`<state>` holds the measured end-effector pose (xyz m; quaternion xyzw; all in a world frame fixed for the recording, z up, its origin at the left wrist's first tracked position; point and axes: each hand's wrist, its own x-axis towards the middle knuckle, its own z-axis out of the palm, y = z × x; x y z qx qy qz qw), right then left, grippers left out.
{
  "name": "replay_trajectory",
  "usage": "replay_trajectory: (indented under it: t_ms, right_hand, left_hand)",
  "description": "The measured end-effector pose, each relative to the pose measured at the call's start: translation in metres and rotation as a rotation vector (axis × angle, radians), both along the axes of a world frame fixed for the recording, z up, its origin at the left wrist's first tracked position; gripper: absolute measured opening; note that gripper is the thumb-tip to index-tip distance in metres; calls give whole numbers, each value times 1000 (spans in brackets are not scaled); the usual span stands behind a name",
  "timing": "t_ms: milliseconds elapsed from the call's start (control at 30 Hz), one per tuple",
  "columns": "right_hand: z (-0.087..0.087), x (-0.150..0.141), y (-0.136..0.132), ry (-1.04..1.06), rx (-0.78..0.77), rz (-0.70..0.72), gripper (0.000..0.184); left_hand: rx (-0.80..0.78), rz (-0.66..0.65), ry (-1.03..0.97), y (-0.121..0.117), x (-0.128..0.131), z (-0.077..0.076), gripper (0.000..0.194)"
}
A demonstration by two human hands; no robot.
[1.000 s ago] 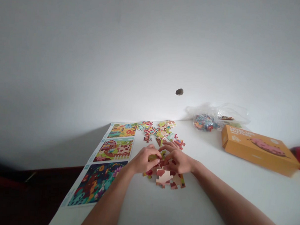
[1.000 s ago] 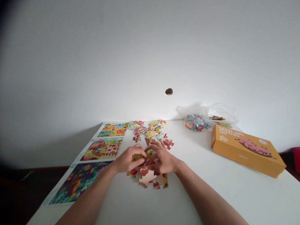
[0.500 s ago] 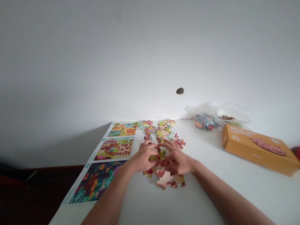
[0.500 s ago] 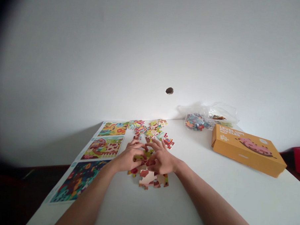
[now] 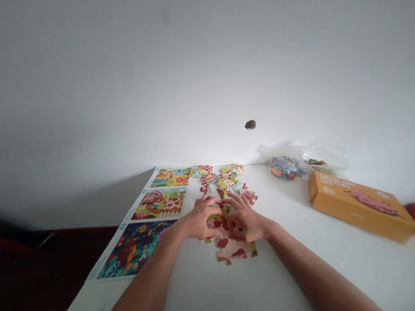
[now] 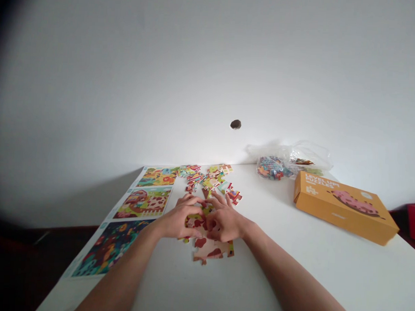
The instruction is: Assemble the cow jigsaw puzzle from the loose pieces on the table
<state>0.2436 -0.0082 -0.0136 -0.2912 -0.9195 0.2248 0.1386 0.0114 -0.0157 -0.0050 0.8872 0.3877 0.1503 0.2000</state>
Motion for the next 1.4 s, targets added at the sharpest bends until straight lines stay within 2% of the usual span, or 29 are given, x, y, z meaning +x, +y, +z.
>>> replay_trajectory:
  t_ms: [267, 500, 833, 1167, 1400]
  right_hand:
    - [0, 2, 1, 37, 13, -20, 14]
    - [2, 17, 14, 192, 133, -204, 8]
    - [-5, 12, 10, 103, 104, -95, 13]
    - [-5, 12, 12, 64, 74, -115, 14]
    - [-5, 11, 12, 70, 82, -112, 14]
  left_hand:
    - [-11, -1, 18, -1, 1, 0, 37]
    - [-20, 13, 12, -2, 4, 1, 37]
    - [-18, -22, 23, -1, 10, -3, 32]
    - [2, 8, 49, -4, 13, -6, 47]
    - [11, 13, 62, -4, 14, -8, 48]
